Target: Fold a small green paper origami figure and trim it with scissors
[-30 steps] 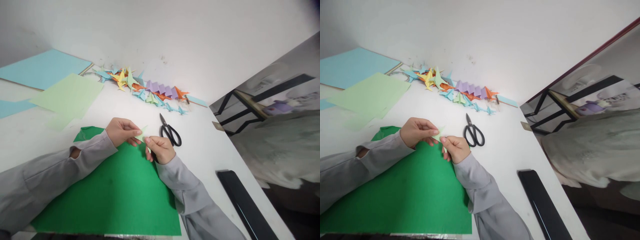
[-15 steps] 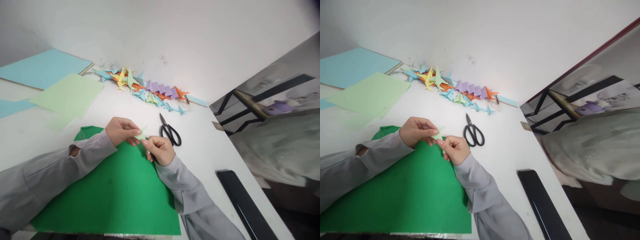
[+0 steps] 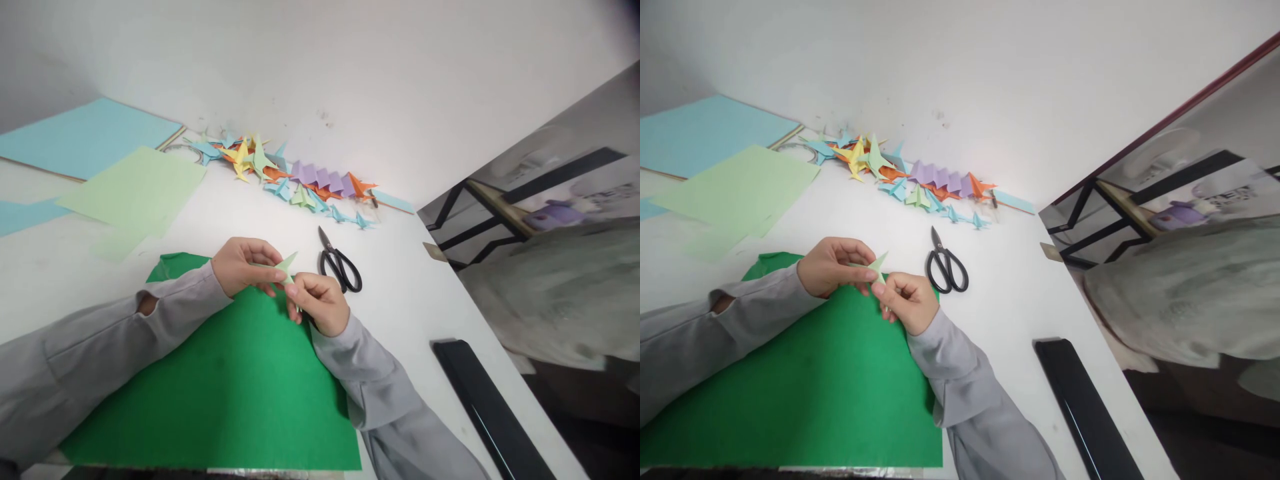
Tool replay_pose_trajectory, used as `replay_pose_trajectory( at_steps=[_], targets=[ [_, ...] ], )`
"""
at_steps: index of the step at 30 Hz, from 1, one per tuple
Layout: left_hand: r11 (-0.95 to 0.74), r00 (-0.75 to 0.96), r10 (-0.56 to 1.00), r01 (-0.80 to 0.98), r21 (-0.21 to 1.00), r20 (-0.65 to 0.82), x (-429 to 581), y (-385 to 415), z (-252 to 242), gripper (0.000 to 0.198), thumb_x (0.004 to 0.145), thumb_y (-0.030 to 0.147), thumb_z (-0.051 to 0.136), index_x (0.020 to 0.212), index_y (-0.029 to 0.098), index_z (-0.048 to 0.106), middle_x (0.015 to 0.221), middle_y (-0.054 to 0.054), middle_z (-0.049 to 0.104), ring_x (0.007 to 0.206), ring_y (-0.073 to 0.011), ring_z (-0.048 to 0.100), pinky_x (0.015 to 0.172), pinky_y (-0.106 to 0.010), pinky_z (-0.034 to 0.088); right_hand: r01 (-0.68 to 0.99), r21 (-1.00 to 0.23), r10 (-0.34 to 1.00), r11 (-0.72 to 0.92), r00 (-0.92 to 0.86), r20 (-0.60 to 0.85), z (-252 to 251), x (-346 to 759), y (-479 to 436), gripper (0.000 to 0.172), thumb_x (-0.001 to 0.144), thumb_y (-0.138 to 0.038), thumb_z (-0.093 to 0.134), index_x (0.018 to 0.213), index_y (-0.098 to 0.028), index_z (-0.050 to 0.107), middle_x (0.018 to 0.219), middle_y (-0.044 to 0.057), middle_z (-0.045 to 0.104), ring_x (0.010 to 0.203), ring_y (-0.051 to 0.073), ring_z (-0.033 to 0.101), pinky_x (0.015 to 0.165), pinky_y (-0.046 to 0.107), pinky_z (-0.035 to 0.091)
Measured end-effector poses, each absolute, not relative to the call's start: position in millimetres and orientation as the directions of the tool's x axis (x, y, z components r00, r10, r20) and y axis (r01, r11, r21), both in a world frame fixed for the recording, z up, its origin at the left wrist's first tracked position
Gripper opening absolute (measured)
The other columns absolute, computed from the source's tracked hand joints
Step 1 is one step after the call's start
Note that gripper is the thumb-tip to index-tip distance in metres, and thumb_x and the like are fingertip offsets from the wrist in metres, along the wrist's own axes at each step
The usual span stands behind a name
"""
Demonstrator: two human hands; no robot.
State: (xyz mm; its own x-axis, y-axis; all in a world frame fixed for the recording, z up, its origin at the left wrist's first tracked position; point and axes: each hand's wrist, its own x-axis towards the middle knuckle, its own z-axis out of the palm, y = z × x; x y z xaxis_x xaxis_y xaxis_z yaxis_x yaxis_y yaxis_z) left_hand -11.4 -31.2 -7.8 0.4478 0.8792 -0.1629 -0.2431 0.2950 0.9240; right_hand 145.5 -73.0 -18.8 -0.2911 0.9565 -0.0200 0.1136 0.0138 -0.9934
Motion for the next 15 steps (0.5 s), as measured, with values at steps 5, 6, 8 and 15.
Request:
replay_pose_trajectory(
  at_steps=[5, 6, 8, 15],
  targets=[
    [0.266, 0.477, 0.868, -0.214, 0.94, -0.137, -12.6, -32.0, -6.5, 0.031, 0.042, 0.017, 0.08, 0.06, 0.01, 0.056, 0.046, 0.001, 0.061, 0.04, -0.011, 0.057, 0.042, -0.021, 0.049, 0.237, -0.955, 0.952, 0.179, -0.286, 0.108, -19.4, 144.1, -75.4, 0.04, 0.074, -0.036, 0.059, 0.043, -0.018, 0.042, 0.038, -0.004, 0.044, 0.035, 0.006, 0.034, 0.037, 0.022, 0.026],
    [0.262, 0.488, 0.863, -0.213, 0.941, -0.13, -13.1, -31.8, -6.6, 0.031, 0.043, 0.018, 0.08, 0.06, 0.01, 0.056, 0.047, 0.001, 0.061, 0.04, -0.0113, 0.057, 0.042, -0.022, 0.049, 0.25, -0.948, 0.948, 0.196, -0.295, 0.118, -19.3, 144.4, -75.2, 0.043, 0.075, -0.036, 0.057, 0.041, -0.018, 0.04, 0.037, -0.004, 0.042, 0.036, 0.006, 0.033, 0.037, 0.022, 0.024],
    [0.248, 0.517, 0.849, -0.212, 0.945, -0.107, -14.1, -31.0, -7.3, 0.03, 0.044, 0.019, 0.08, 0.06, 0.01, 0.056, 0.053, -0.002, 0.064, 0.042, -0.0119, 0.058, 0.043, -0.023, 0.049, 0.26, -0.94, 0.94, 0.22, -0.315, 0.133, -19.0, 145.3, -74.6, 0.048, 0.076, -0.037, 0.056, 0.037, -0.019, 0.034, 0.035, -0.005, 0.035, 0.035, 0.005, 0.028, 0.037, 0.023, 0.021],
    [0.146, 0.571, 0.821, -0.153, 0.977, -0.033, -15.0, -29.8, -6.5, 0.026, 0.043, 0.012, 0.078, 0.055, 0.01, 0.056, 0.056, -0.003, 0.065, 0.048, -0.0097, 0.058, 0.049, -0.021, 0.048, 0.285, -0.922, 0.906, 0.26, -0.403, 0.131, -18.1, 147.4, -73.5, 0.05, 0.076, -0.037, 0.054, 0.038, -0.019, 0.027, 0.039, -0.006, 0.024, 0.038, 0.006, 0.022, 0.04, 0.025, 0.017]
  ],
)
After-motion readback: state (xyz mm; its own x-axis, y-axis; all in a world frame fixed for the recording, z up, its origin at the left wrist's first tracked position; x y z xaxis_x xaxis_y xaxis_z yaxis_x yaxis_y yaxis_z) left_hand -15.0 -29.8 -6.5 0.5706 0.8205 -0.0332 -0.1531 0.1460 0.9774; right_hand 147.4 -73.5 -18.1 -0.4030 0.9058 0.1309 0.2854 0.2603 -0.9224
